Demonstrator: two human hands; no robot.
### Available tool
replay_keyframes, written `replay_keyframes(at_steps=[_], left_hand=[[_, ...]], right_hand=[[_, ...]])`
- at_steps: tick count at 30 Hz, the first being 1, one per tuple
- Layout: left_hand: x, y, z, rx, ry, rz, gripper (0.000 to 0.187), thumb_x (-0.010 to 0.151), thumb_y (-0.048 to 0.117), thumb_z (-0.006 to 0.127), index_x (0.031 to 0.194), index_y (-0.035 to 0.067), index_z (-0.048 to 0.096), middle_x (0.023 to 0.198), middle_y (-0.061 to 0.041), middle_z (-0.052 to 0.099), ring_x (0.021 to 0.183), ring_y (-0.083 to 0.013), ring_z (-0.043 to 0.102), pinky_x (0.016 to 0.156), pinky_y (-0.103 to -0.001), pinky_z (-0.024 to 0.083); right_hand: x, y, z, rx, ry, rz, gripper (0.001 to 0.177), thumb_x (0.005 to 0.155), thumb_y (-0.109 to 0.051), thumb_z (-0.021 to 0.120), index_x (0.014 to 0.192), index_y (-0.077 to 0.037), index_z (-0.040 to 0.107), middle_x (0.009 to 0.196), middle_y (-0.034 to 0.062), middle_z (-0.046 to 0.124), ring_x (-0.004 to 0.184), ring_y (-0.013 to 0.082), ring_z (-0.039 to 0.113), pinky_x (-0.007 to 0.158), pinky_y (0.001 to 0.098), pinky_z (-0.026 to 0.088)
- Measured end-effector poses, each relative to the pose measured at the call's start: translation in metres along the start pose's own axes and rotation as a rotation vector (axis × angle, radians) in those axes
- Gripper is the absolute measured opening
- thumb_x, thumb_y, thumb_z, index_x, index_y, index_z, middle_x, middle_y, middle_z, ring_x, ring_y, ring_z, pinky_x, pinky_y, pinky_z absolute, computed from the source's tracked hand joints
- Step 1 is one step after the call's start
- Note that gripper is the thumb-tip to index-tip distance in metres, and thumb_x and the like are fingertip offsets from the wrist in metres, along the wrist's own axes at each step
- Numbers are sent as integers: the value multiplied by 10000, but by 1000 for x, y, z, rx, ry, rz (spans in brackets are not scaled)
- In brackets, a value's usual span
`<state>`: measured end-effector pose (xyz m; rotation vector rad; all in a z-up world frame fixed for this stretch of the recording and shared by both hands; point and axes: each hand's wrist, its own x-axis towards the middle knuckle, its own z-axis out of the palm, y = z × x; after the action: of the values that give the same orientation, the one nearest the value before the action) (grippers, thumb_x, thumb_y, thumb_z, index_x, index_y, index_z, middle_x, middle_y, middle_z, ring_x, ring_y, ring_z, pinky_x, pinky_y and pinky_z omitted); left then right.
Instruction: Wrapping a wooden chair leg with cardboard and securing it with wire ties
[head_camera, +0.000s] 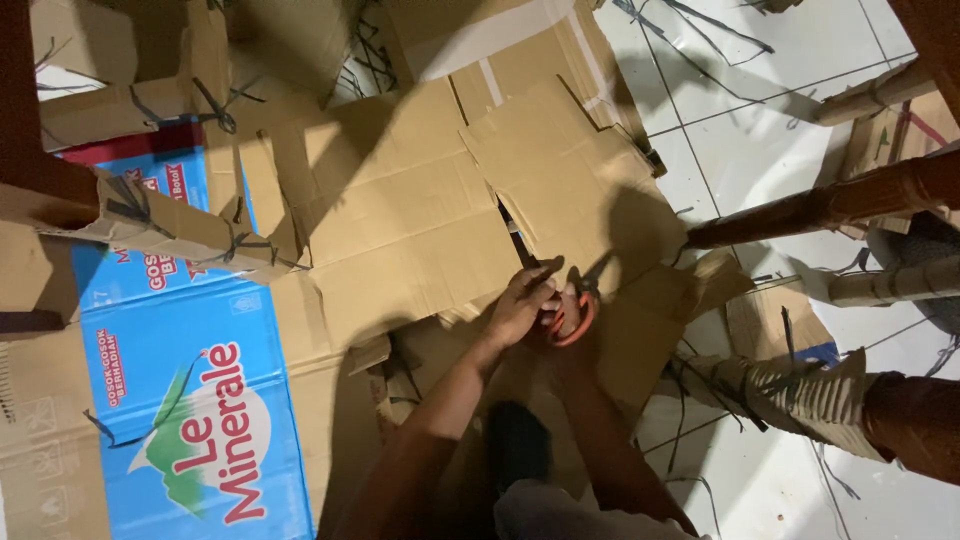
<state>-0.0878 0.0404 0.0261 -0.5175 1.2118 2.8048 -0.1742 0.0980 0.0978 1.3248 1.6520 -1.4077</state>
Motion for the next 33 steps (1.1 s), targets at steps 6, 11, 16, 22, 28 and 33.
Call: replay_keyframes(at_steps=[6,11,16,22,28,33], left_hand=[[7,-14,-11,212,12,42,591,1039,244,635,1443,-139,437,1351,-349,559,1237,-382,563,1006,-495,503],[-20,61,28,23,-128,14,498,1062,166,511,1505,-43,419,896,-29,405,722,-89,507,468,-175,389],[-15,45,29,151,3,3,531,1043,259,608,1498,9,500,1031,-165,539,885,-227,617,729,-424,492],[0,-1,19,102,9,41,490,1041,196,618,1492,31,522,926,-112,632,739,-126,603,564,-229,519],[-25,54,20,535,230,337,269,997,114,598,1226,128,739,862,-116,737,904,-276,705,986,-466,517],[-45,93,-7,557,549,598,332,923,-50,550,973,136,821,869,-114,775,893,-260,719,956,-424,541]], right_hand=[[245,141,-45,275,-264,-697,589,993,-370,725,1385,-5,479,935,304,726,591,392,698,497,422,602],[-190,-10,-5,75,-3,-65,595,1048,-79,466,1625,-101,318,1579,125,525,1415,180,531,1174,269,410],[206,91,-47,394,-226,-339,850,845,-631,649,1434,-45,471,948,128,745,687,159,675,609,201,543],[319,135,-58,190,-137,-656,692,920,-391,577,1425,62,438,1038,208,656,749,230,621,645,264,552],[416,168,-66,-33,-59,-993,524,1002,-128,500,1416,178,404,1137,295,560,817,307,563,684,333,563],[115,133,-26,264,-278,-980,479,920,-217,747,1371,-127,613,994,197,613,507,333,590,307,361,504]])
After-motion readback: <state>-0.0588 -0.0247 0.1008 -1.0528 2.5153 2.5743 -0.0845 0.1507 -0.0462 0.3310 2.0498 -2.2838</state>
